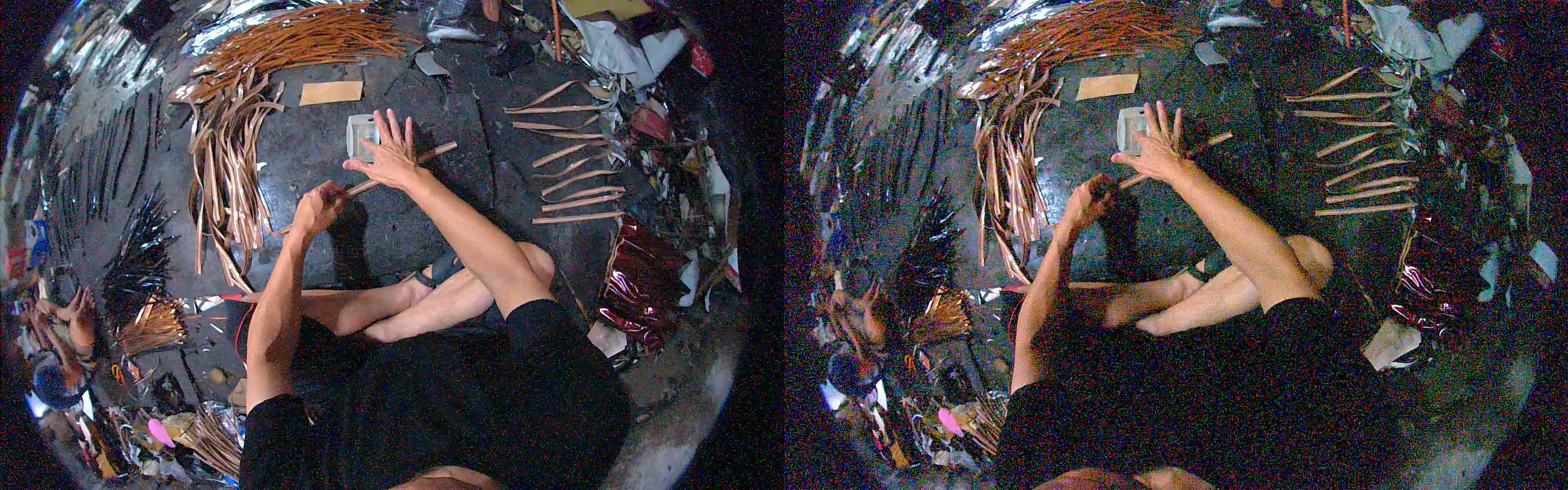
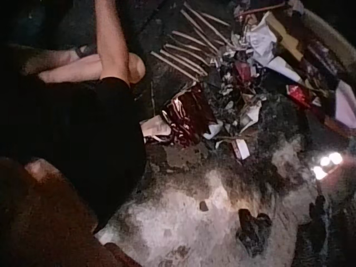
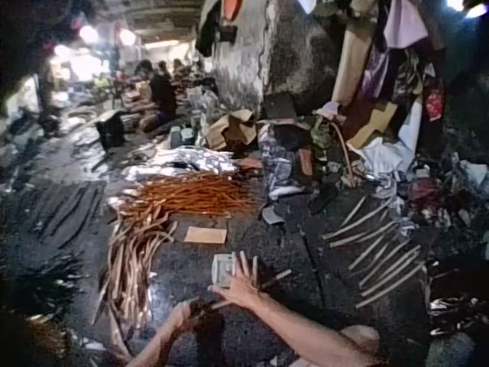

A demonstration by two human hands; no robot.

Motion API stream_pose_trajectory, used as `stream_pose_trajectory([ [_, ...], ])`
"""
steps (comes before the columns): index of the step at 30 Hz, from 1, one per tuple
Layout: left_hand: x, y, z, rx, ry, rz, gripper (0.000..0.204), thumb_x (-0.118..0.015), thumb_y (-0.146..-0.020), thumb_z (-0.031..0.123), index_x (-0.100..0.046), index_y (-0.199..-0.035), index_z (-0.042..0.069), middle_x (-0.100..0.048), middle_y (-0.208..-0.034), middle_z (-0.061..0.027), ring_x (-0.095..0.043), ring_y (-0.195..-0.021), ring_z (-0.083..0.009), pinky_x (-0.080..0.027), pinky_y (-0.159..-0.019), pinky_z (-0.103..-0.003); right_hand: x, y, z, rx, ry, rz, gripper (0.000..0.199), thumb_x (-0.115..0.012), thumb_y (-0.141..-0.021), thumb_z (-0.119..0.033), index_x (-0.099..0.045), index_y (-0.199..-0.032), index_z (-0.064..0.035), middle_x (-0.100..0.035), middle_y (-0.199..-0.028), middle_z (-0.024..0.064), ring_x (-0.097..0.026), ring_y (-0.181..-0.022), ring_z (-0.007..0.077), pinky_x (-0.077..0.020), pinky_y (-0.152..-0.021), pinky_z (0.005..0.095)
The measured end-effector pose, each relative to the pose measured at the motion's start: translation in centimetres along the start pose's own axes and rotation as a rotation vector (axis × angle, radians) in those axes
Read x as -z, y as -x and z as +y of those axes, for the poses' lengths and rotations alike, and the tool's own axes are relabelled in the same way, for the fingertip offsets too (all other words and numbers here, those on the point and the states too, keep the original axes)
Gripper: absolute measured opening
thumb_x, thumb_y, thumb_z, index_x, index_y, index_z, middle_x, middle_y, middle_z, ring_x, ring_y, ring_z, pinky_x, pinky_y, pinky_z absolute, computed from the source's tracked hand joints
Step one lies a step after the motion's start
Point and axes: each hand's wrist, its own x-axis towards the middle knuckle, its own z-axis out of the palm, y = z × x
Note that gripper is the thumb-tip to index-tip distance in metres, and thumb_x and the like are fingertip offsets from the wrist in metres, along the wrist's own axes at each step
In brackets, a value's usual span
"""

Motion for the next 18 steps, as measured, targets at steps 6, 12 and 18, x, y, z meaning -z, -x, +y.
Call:
stream_pose_trajectory([
  [6,-0.1,-0.1,-0.3,-0.002,0.055,-0.012,0.019,-0.056,-0.080,0.010,-0.061,-0.098,0.006,-0.064,-0.078,-0.0126,-0.062,-0.070,-0.0234,-0.048,-0.066,-0.035,-1.3,0.7,0.0,-0.105,-0.208,0.066,0.051,-0.059,-0.078,-0.057,-0.065,-0.082,-0.0062,-0.029,-0.139,0.0271,-0.014,-0.133,0.0433,-0.0080,-0.107,0.0556],
  [12,0.0,-0.1,-0.7,0.044,0.126,-0.025,0.018,-0.056,-0.082,0.009,-0.060,-0.100,0.006,-0.065,-0.076,-0.0092,-0.061,-0.067,-0.0180,-0.048,-0.062,-0.032,1.3,5.2,9.2,-0.431,-0.651,0.255,0.029,-0.049,-0.092,-0.024,-0.052,-0.119,-0.0141,-0.061,-0.094,0.0146,-0.059,-0.082,0.0242,-0.0491,-0.072,0.0355],
  [18,0.4,0.0,0.5,0.138,0.200,-0.072,0.018,-0.057,-0.083,0.009,-0.060,-0.100,0.004,-0.064,-0.076,-0.0073,-0.060,-0.068,-0.0143,-0.047,-0.061,-0.030,5.0,8.5,10.3,-0.852,-0.689,-0.272,0.052,-0.038,-0.095,-0.021,-0.020,-0.143,-0.0312,-0.060,-0.070,0.0073,-0.053,-0.052,0.0125,-0.0494,-0.051,0.0304],
])
